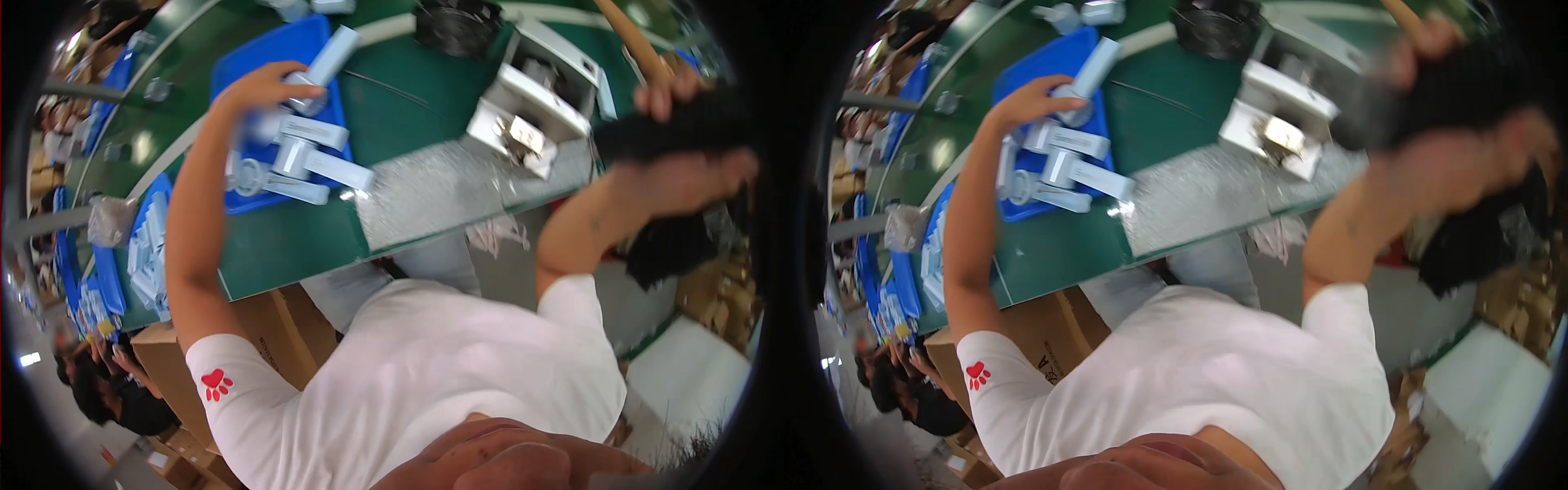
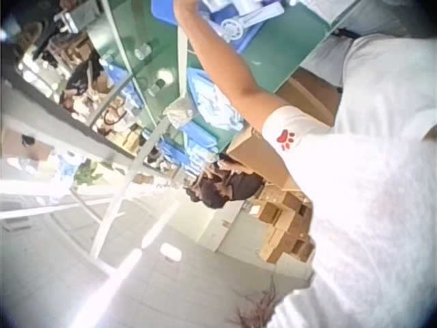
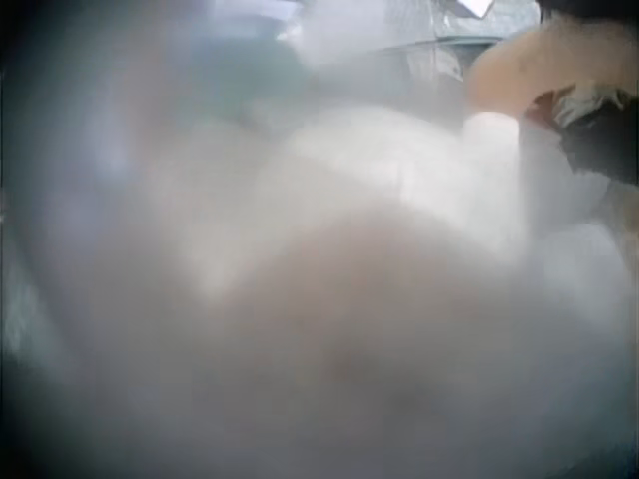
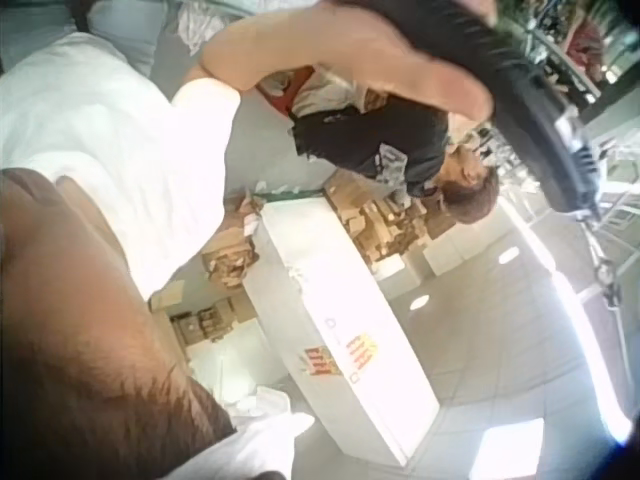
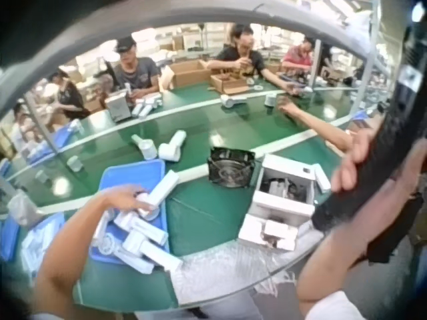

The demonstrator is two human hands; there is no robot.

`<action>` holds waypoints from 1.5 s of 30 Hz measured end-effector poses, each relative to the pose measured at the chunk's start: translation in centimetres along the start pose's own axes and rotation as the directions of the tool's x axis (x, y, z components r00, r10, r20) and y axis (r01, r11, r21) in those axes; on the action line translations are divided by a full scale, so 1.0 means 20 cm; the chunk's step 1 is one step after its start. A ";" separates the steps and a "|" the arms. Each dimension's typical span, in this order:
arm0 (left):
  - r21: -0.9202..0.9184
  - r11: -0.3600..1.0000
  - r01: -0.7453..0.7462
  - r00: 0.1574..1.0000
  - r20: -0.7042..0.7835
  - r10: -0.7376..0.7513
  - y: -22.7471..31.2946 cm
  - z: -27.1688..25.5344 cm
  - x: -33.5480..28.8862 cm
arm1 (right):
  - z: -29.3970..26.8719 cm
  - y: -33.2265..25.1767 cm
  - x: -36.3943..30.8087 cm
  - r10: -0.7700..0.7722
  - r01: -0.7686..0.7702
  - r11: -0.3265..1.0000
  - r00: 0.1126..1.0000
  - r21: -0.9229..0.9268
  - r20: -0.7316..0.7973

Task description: The person assembles small white plastic fan components at a factory workstation. They insert a motor into a plastic housing, secure it with a power drill, and place the finished units into a blue tray. The process is repeated for multiple units throughout the clip.

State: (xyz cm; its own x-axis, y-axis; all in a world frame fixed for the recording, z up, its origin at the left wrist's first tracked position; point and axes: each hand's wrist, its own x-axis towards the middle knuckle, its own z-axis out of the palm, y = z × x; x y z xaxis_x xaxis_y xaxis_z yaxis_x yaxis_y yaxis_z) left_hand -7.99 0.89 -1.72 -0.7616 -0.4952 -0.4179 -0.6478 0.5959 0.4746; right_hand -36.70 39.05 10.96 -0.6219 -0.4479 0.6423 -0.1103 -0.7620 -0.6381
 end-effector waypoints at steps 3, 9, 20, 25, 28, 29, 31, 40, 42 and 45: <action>-0.102 0.993 -0.065 0.992 -0.117 0.052 -0.04 0.08 -0.01 | 0.14 0.10 0.04 -0.225 0.134 0.862 0.966 -0.489 -0.130; 0.050 0.998 -0.039 0.956 -0.288 0.052 0.03 0.11 -0.06 | 0.24 0.19 0.07 -0.423 0.453 0.866 0.890 -0.211 0.171; -0.494 0.801 -0.339 0.793 -0.608 -0.040 0.75 0.63 -0.60 | 0.36 0.09 -0.13 0.143 -0.141 0.989 0.989 -0.036 0.046; -0.283 0.801 -0.527 0.619 -0.774 0.134 0.82 1.17 -0.44 | -0.06 0.03 -0.07 0.235 -0.377 0.878 0.876 0.294 0.421; -0.270 0.745 -0.610 0.564 -0.808 0.169 0.78 1.24 -0.41 | 0.04 0.08 -0.09 0.140 -0.187 0.966 0.959 0.180 0.244; -0.258 0.722 -0.642 0.540 -0.821 0.186 0.78 1.25 -0.40 | 0.08 0.12 -0.11 0.118 -0.151 0.978 0.969 0.141 0.216; -0.258 0.704 -0.661 0.550 -0.805 0.222 0.79 1.25 -0.40 | 0.12 0.18 -0.13 0.096 -0.117 0.988 0.978 0.104 0.187; -0.284 0.671 -0.685 0.543 -0.813 0.210 0.79 1.26 -0.39 | 0.15 0.26 -0.15 0.090 -0.099 0.994 0.983 0.052 0.158; -0.292 0.666 -0.687 0.544 -0.814 0.204 0.78 1.26 -0.39 | 0.15 0.27 -0.15 0.092 -0.099 0.994 0.984 0.039 0.152; -0.309 0.661 -0.684 0.552 -0.812 0.192 0.78 1.25 -0.38 | 0.16 0.27 -0.15 0.099 -0.105 0.994 0.985 0.036 0.143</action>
State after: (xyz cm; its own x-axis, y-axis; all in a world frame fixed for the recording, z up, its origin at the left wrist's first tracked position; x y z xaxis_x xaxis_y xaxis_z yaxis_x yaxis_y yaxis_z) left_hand -11.90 29.86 -10.51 -0.5560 -0.6721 0.4891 0.0879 0.5376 0.8386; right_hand -32.97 34.80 6.79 -0.5121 -0.5837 0.6301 -0.0161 -0.7269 -0.6865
